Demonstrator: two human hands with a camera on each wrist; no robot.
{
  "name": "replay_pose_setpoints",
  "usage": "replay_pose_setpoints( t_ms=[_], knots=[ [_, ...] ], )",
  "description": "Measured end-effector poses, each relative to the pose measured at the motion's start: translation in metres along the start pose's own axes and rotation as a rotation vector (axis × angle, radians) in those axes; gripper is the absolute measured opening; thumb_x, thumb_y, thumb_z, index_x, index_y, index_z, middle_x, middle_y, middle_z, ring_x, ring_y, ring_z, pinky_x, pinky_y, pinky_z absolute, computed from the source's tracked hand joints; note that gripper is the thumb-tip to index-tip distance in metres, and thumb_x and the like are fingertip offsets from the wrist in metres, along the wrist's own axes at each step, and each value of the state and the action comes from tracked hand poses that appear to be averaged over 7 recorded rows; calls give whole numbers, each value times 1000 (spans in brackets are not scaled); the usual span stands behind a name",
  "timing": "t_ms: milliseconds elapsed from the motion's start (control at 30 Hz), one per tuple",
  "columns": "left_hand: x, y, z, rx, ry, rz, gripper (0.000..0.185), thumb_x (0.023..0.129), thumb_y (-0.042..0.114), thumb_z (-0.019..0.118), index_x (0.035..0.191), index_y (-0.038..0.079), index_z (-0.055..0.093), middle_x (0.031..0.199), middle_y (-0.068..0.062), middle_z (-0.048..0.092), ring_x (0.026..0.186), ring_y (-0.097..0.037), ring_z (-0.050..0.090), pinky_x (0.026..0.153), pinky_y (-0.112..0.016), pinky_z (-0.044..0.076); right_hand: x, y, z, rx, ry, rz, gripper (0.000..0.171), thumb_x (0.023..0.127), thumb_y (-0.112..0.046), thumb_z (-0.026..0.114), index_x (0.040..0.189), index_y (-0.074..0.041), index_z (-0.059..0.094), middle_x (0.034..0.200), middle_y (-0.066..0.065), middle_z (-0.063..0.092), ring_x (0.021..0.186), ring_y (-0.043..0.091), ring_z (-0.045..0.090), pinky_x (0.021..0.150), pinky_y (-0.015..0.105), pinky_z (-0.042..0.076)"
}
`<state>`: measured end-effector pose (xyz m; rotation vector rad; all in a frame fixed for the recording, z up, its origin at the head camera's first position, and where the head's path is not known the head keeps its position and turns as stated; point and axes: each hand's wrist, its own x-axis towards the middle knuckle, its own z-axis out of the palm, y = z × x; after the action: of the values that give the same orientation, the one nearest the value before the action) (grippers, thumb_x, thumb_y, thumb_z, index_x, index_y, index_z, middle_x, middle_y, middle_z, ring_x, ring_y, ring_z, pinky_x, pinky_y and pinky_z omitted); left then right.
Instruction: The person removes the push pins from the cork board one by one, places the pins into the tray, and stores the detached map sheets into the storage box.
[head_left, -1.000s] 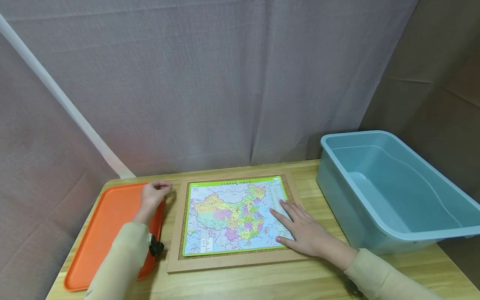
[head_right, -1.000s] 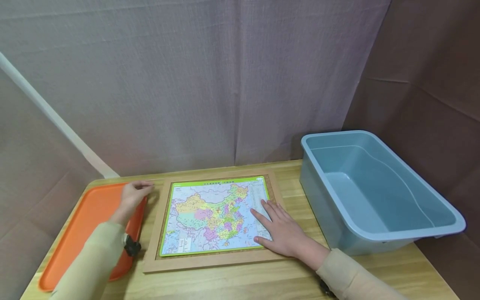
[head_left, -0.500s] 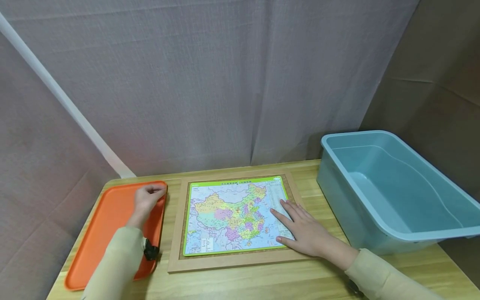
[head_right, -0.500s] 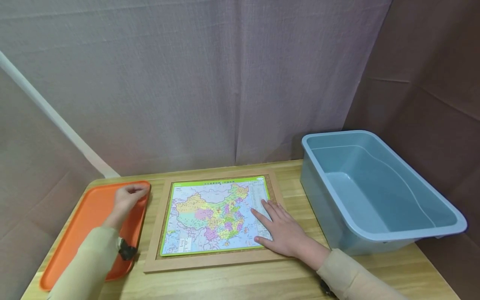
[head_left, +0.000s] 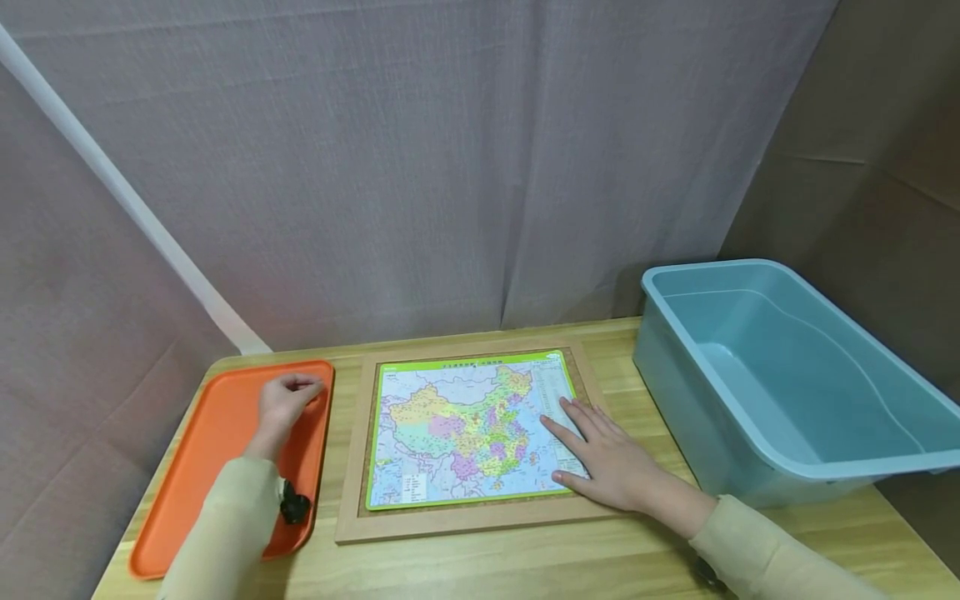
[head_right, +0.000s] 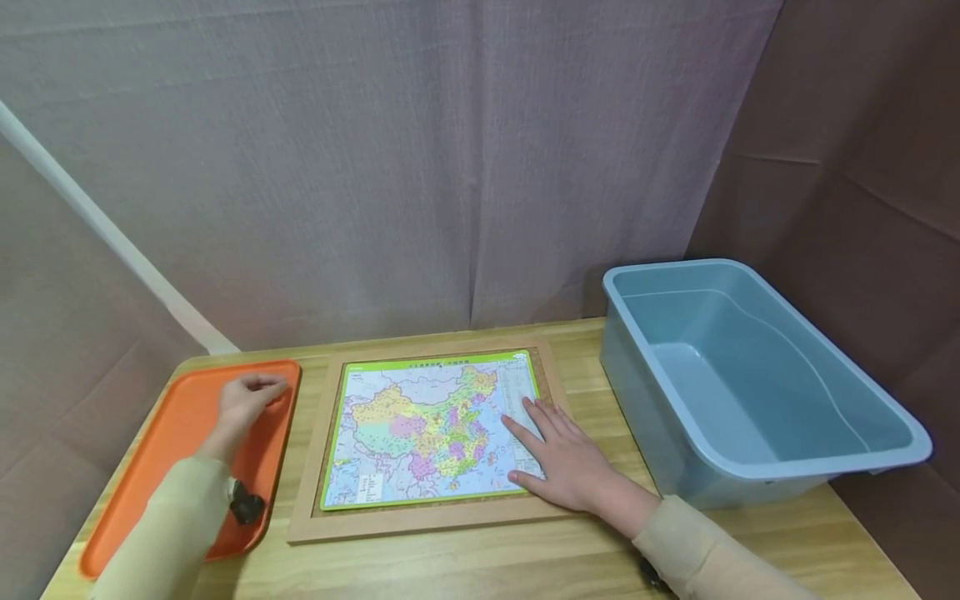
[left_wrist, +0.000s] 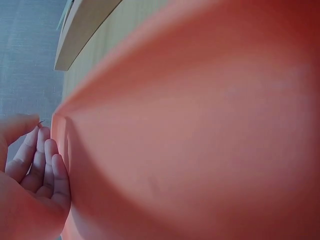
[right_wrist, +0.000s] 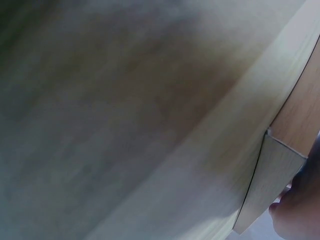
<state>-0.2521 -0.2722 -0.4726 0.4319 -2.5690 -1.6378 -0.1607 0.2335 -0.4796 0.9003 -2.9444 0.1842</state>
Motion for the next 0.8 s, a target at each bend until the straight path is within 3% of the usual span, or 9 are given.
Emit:
replay_pose_setpoints(
  t_ms=[200,500,800],
  knots=[
    [0,0,-4,47,0,-5,33,99,15,75,123,-7,74,88,7,76,71,0,64,65,-19,56,1,0,-1,9,-3,2,76,104,-57,59,166,-19,38,171,24,32,157,46,34,126,64,34],
    [3,0,-8,154,-30,5,31,99,15,74,119,-9,76,96,-12,82,66,-2,63,61,-20,53,0,2,4,20,66,-31,77,102,-59,62,164,-19,42,168,26,37,153,49,39,121,66,38],
    [4,-1,-7,237,-50,53,27,100,13,73,117,-8,77,109,-23,80,65,-6,61,59,-23,50,0,-1,-1,6,6,-4,76,103,-56,60,166,-19,40,171,25,33,156,47,35,125,64,35]
  ],
)
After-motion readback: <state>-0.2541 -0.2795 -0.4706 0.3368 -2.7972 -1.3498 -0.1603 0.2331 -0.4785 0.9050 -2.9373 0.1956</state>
